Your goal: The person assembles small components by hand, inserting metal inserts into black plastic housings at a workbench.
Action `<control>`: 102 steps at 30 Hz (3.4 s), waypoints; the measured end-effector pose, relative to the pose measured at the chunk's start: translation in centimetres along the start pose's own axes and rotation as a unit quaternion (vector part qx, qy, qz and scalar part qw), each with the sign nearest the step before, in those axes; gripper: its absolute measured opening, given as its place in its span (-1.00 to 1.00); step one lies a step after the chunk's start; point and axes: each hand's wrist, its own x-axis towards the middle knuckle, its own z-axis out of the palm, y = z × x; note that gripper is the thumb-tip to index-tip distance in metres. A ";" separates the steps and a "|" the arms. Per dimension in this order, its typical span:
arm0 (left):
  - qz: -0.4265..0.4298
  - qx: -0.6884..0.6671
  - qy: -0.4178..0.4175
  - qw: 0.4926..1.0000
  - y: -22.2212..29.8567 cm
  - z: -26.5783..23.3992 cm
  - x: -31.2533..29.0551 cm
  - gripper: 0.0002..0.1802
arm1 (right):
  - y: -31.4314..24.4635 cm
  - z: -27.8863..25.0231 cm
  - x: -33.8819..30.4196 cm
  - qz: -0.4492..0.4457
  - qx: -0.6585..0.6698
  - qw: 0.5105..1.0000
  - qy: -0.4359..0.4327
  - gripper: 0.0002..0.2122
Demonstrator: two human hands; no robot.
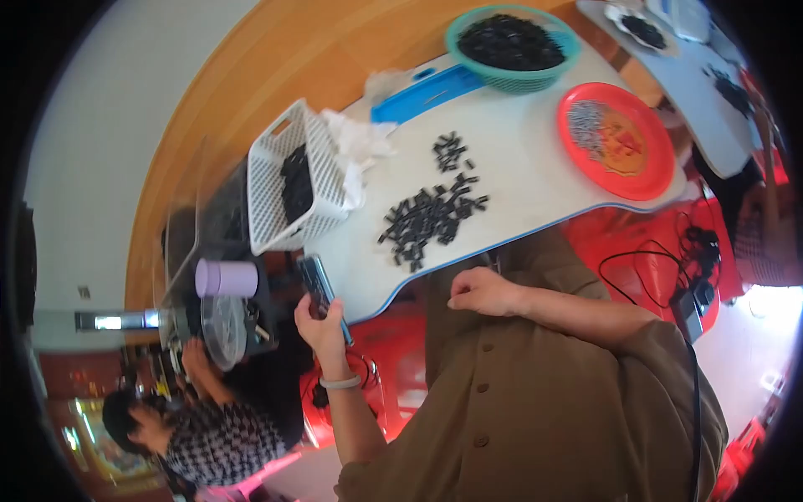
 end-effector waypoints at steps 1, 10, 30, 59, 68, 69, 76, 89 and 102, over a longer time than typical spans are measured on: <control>-0.015 0.091 0.004 0.996 -0.2 -0.3 0.8 -0.35 | -0.7 0.4 0.3 0.000 0.004 1.000 0.004 -0.77; 0.010 0.282 0.022 0.959 -2.3 2.5 2.8 -0.28 | -3.3 -2.5 -2.1 -0.052 -0.053 0.996 0.057 -0.79; 0.278 0.169 -0.009 0.945 6.9 8.2 -3.9 -0.58 | -4.3 -9.9 -1.3 -0.155 -0.349 0.857 0.345 -0.82; 0.274 -0.023 -0.155 0.949 10.7 13.0 -8.7 -0.82 | -5.7 -14.8 8.1 -0.047 -0.419 0.853 0.309 -0.87; 0.266 -0.041 -0.168 0.948 11.5 13.4 -8.6 -0.81 | -3.5 -15.1 5.6 -0.134 -0.164 0.914 0.346 -0.91; 0.265 -0.050 -0.169 0.948 11.7 13.6 -8.5 -0.80 | -3.5 -14.8 4.8 -0.113 0.005 0.941 0.320 -0.92; 0.058 -0.324 -0.207 0.921 14.1 15.5 -8.7 -0.75 | -7.0 -7.6 -1.6 -0.092 0.324 0.939 0.068 -0.94; -0.070 -0.443 -0.256 0.856 15.7 15.4 -8.9 -0.86 | -6.5 -9.7 -3.5 -0.210 -0.037 0.932 0.293 -0.94; 0.157 -0.398 -0.292 0.855 20.0 11.5 -8.2 -0.79 | -0.2 -25.2 -7.8 0.082 -0.461 0.770 0.433 -0.86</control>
